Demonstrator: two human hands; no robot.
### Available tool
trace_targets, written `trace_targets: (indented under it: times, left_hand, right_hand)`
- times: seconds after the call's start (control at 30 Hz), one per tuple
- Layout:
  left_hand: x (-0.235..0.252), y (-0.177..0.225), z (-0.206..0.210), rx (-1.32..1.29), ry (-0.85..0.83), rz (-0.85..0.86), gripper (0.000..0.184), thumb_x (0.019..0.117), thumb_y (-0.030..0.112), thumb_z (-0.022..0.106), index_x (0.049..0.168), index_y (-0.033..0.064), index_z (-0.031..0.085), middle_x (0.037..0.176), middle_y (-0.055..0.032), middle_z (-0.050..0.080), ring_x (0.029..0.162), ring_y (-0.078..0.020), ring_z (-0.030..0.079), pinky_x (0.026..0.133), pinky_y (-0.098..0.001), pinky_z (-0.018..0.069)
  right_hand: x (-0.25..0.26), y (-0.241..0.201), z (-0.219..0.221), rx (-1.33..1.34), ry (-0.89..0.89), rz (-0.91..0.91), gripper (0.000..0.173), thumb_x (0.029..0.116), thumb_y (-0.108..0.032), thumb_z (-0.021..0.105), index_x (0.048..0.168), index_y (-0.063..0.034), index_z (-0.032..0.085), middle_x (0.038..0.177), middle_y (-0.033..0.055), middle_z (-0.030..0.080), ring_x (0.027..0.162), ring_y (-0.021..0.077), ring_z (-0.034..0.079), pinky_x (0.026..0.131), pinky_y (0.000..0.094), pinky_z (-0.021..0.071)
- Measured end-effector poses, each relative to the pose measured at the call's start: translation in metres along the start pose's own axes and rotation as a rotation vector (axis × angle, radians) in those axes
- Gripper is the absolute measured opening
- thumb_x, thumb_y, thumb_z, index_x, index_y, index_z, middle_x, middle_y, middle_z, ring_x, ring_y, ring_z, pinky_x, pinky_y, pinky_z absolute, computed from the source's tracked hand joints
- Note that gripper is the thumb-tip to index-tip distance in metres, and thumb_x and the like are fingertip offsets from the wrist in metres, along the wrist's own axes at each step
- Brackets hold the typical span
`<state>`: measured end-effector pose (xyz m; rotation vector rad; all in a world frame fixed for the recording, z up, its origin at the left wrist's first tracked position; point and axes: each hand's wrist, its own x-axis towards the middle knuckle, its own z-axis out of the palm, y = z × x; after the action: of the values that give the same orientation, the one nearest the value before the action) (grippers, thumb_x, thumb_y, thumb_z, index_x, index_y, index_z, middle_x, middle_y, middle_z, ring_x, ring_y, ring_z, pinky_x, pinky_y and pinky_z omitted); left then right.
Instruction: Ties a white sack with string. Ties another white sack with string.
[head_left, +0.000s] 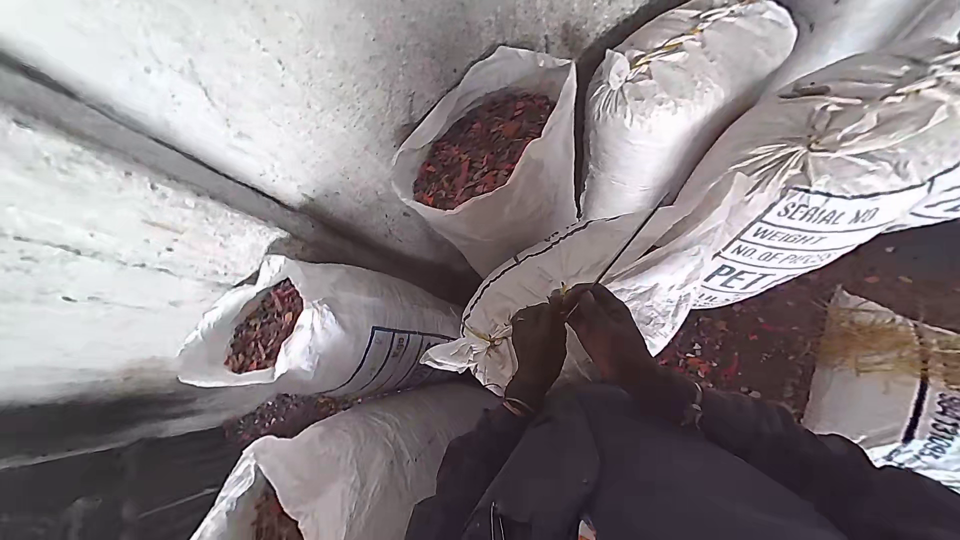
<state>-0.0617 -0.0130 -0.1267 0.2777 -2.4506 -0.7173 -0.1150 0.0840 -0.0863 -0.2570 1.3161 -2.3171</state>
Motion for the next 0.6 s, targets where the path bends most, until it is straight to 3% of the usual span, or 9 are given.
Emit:
trace_targets:
  times: [0.07,0.17,0.23,0.33,0.4,0.47,0.53,0.6]
  left_hand:
    - [-0.006,-0.005,-0.011,0.024,-0.003,0.005,0.020,0.0901,-0.002,0.061,0.104,-0.0078,0.075,0.094,-0.0233,0.074,0.090,-0.0402,0.073,0.085,-0.0501,0.0574]
    - [-0.017,-0.013,-0.031,-0.035,-0.064,-0.053,0.017,0.0909,-0.003,0.061,0.100,-0.0080,0.075,0.098,-0.0245,0.074,0.093,-0.0417,0.073,0.086,-0.0507,0.0574]
    - [-0.024,-0.019,-0.044,-0.132,-0.122,-0.080,0.015,0.0917,-0.003,0.061,0.096,-0.0100,0.073,0.098,-0.0264,0.073,0.093,-0.0411,0.072,0.085,-0.0496,0.0574]
    - [-0.034,-0.031,-0.060,-0.363,-0.243,-0.068,0.017,0.0925,-0.003,0.057,0.094,-0.0144,0.069,0.109,-0.0299,0.070,0.104,-0.0399,0.069,0.094,-0.0463,0.0539]
    - [-0.036,-0.036,-0.072,-0.475,-0.389,-0.109,0.023,0.0971,0.001,0.052,0.097,-0.0149,0.068,0.094,-0.0230,0.071,0.086,-0.0251,0.069,0.081,-0.0361,0.0552]
    - [-0.040,-0.040,-0.080,-0.583,-0.543,-0.155,0.027,0.1007,0.006,0.045,0.096,-0.0129,0.064,0.074,-0.0086,0.062,0.067,-0.0074,0.057,0.067,-0.0233,0.0480]
    - [-0.044,-0.043,-0.090,-0.642,-0.631,-0.185,0.031,0.1026,0.009,0.043,0.101,-0.0126,0.065,0.067,-0.0016,0.054,0.059,-0.0015,0.047,0.060,-0.0192,0.0412]
    - [-0.048,-0.045,-0.100,-0.662,-0.674,-0.186,0.033,0.1033,0.010,0.041,0.106,-0.0111,0.066,0.066,0.0018,0.051,0.058,0.0012,0.043,0.058,-0.0175,0.0391]
  right_hand:
    - [-0.002,0.008,0.001,-0.183,-0.030,-0.083,0.023,0.1020,-0.003,0.043,0.096,-0.0117,0.064,0.092,-0.0089,0.070,0.092,0.0014,0.066,0.091,0.0243,0.0553]
    - [-0.003,0.015,0.002,-0.425,-0.020,-0.160,0.018,0.1012,-0.004,0.046,0.096,-0.0063,0.063,0.084,-0.0099,0.068,0.080,-0.0008,0.067,0.081,0.0224,0.0578]
    - [-0.007,0.018,0.005,-0.472,0.005,-0.130,0.019,0.1035,-0.006,0.042,0.097,-0.0044,0.060,0.080,-0.0085,0.067,0.071,0.0004,0.067,0.074,0.0221,0.0592]
    - [-0.010,0.023,0.009,-0.396,0.073,-0.039,0.021,0.1065,-0.010,0.033,0.100,-0.0073,0.054,0.078,-0.0072,0.068,0.066,0.0053,0.069,0.069,0.0254,0.0618]
    - [-0.013,0.028,0.013,-0.339,0.098,-0.003,0.023,0.1082,-0.012,0.029,0.103,-0.0096,0.051,0.079,-0.0073,0.069,0.068,0.0064,0.070,0.069,0.0262,0.0625]
    - [-0.020,0.031,0.016,-0.305,0.114,0.034,0.024,0.1090,-0.011,0.027,0.105,-0.0097,0.050,0.080,-0.0063,0.070,0.071,0.0077,0.071,0.070,0.0269,0.0630]
    - [-0.028,0.034,0.019,-0.264,0.117,0.088,0.023,0.1088,-0.010,0.026,0.107,-0.0106,0.049,0.081,-0.0053,0.070,0.073,0.0092,0.072,0.072,0.0288,0.0630]
    - [-0.038,0.036,0.020,-0.242,0.096,0.123,0.018,0.1064,-0.006,0.029,0.108,-0.0102,0.047,0.083,-0.0044,0.069,0.076,0.0101,0.072,0.075,0.0304,0.0632]
